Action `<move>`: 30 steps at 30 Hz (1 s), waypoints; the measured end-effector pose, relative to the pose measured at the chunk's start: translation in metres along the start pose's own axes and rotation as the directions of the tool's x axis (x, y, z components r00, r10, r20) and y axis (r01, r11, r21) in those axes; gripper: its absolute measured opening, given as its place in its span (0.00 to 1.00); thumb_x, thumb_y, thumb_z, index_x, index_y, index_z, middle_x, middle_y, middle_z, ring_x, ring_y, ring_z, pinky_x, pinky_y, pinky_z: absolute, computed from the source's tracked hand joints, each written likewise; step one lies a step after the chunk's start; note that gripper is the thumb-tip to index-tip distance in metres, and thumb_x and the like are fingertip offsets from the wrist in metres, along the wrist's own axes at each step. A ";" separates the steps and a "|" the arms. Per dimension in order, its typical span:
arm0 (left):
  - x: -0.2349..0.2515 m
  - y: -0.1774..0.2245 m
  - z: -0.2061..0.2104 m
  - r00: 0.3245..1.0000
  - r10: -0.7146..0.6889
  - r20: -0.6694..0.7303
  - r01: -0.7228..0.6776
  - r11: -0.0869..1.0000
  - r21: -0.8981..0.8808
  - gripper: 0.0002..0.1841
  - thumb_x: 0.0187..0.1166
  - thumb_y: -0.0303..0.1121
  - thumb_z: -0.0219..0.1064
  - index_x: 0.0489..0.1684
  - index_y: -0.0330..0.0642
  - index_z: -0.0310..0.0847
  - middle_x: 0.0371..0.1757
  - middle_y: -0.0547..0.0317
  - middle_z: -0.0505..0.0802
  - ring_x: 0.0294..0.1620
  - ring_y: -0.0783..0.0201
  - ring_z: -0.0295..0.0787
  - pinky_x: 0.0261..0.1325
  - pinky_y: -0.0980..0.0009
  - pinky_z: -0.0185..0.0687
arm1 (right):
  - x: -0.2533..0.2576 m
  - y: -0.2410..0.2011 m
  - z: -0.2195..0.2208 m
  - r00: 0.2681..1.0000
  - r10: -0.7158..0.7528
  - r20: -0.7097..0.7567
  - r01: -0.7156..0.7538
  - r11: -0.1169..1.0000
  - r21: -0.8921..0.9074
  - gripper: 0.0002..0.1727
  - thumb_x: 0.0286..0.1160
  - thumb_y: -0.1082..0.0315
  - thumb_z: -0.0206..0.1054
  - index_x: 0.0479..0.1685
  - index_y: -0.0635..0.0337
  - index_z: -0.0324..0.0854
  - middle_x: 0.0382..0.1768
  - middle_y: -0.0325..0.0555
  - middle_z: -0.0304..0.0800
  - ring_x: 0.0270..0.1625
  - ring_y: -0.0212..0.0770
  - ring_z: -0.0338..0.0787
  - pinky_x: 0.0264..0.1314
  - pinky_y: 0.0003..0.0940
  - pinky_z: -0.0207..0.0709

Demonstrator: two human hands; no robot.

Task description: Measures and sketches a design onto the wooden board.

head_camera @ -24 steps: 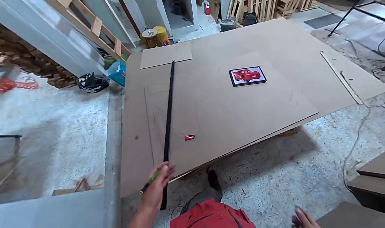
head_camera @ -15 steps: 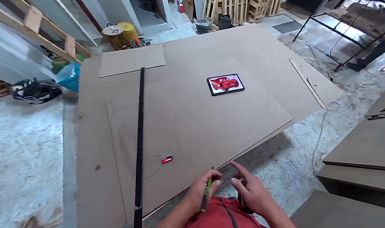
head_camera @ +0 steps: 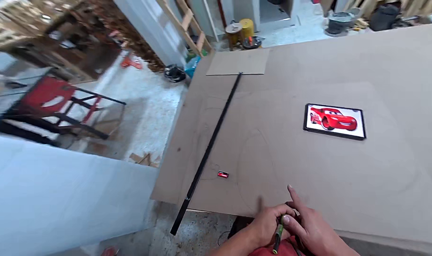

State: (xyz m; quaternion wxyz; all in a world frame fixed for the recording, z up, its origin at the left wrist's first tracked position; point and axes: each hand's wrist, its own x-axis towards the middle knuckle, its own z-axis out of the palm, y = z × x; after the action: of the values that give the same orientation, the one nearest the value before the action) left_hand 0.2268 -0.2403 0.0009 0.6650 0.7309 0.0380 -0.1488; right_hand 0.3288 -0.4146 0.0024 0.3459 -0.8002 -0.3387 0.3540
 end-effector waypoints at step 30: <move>-0.182 -0.175 -0.227 0.389 -0.418 -0.821 0.883 0.422 0.204 0.33 0.76 0.55 0.72 0.78 0.47 0.76 0.73 0.38 0.83 0.71 0.42 0.84 0.72 0.48 0.82 | 0.094 0.040 0.020 0.982 0.183 -0.035 -0.184 0.983 -0.021 0.17 0.85 0.51 0.65 0.53 0.52 0.93 0.39 0.42 0.97 0.38 0.37 0.94 0.46 0.45 0.89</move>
State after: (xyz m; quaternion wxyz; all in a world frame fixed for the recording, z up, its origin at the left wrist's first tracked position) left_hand 0.0471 0.0288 -0.1027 0.1916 0.8151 0.5254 -0.1510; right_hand 0.3736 -0.3555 -0.0711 0.3076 -0.8378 -0.2621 0.3671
